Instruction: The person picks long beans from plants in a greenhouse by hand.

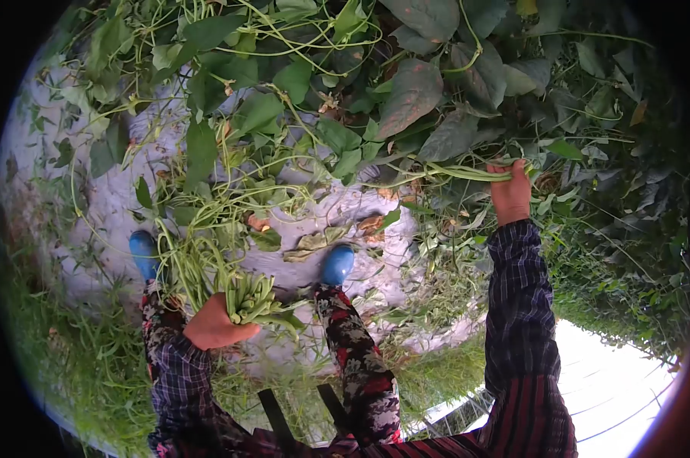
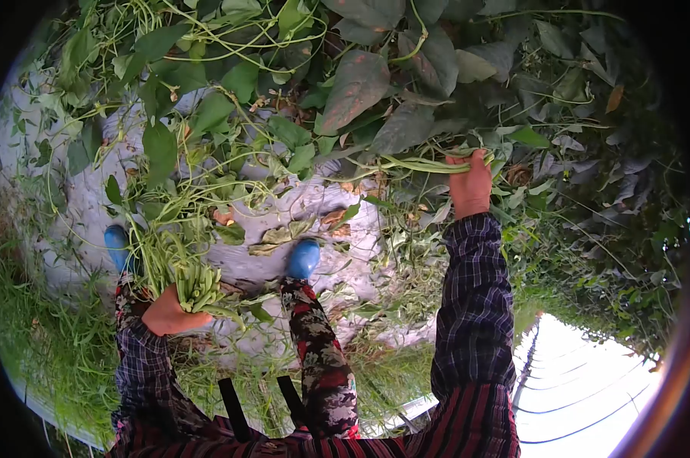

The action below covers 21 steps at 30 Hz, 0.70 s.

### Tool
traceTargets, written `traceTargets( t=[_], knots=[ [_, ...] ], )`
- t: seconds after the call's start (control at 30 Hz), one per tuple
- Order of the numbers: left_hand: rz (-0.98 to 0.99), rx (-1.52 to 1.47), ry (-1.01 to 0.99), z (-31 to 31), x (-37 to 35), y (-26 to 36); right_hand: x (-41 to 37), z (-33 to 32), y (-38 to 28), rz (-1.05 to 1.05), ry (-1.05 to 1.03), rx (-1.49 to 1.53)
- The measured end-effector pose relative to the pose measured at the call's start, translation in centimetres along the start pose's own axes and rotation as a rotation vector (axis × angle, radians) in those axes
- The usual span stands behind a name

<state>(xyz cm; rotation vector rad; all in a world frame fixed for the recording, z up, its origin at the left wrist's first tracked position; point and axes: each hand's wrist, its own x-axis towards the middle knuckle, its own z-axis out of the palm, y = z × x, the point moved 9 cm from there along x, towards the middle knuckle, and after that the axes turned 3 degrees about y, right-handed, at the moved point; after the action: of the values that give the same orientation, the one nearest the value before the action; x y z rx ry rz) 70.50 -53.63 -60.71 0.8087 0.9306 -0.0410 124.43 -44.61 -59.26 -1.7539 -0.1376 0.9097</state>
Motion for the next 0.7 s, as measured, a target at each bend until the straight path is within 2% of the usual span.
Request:
traceTargets(
  t=[0.07,0.13,0.2,0.27,0.33,0.4,0.47,0.53,0.6,0.63,0.7],
  knots=[
    [-0.050,-0.042,-0.018,0.0,-0.3,-0.4,-1.3,-1.2,-0.6,-0.039,-0.065,0.083],
    [0.007,-0.032,-0.019,-0.2,-0.2,-0.2,-4.1,-1.3,-1.6,-0.050,-0.014,0.073],
    [0.033,-0.028,0.003,-0.3,-0.2,0.0,-6.6,-0.8,-2.6,-0.049,-0.159,0.081],
    [0.067,-0.025,0.021,-0.3,-0.3,0.4,-9.5,-0.5,-3.6,-0.057,-0.157,0.033],
    [0.035,-0.055,-0.023,-0.2,-0.4,0.6,-10.9,-2.3,-3.4,0.057,-0.061,0.080],
    [0.011,-0.042,-0.055,-0.2,-0.2,1.5,-12.1,-3.5,-4.4,0.047,-0.067,0.072],
    [0.023,-0.054,-0.058,-0.2,-0.5,1.8,-14.0,-2.9,-5.5,0.034,-0.114,-0.031],
    [-0.006,-0.048,-0.083,-0.2,-0.8,1.2,-15.1,-3.3,-6.3,0.070,-0.118,0.002],
    [0.022,-0.054,-0.081,-0.3,-0.7,0.9,-16.1,-1.9,-7.4,0.062,-0.247,-0.159],
    [0.021,-0.090,-0.073,-0.3,-0.7,1.1,-16.2,-1.9,-8.1,-0.014,-0.182,-0.226],
    [-0.006,-0.065,-0.098,-0.3,-0.8,0.8,-16.0,-1.5,-8.5,-0.031,-0.156,-0.284]
  ],
)
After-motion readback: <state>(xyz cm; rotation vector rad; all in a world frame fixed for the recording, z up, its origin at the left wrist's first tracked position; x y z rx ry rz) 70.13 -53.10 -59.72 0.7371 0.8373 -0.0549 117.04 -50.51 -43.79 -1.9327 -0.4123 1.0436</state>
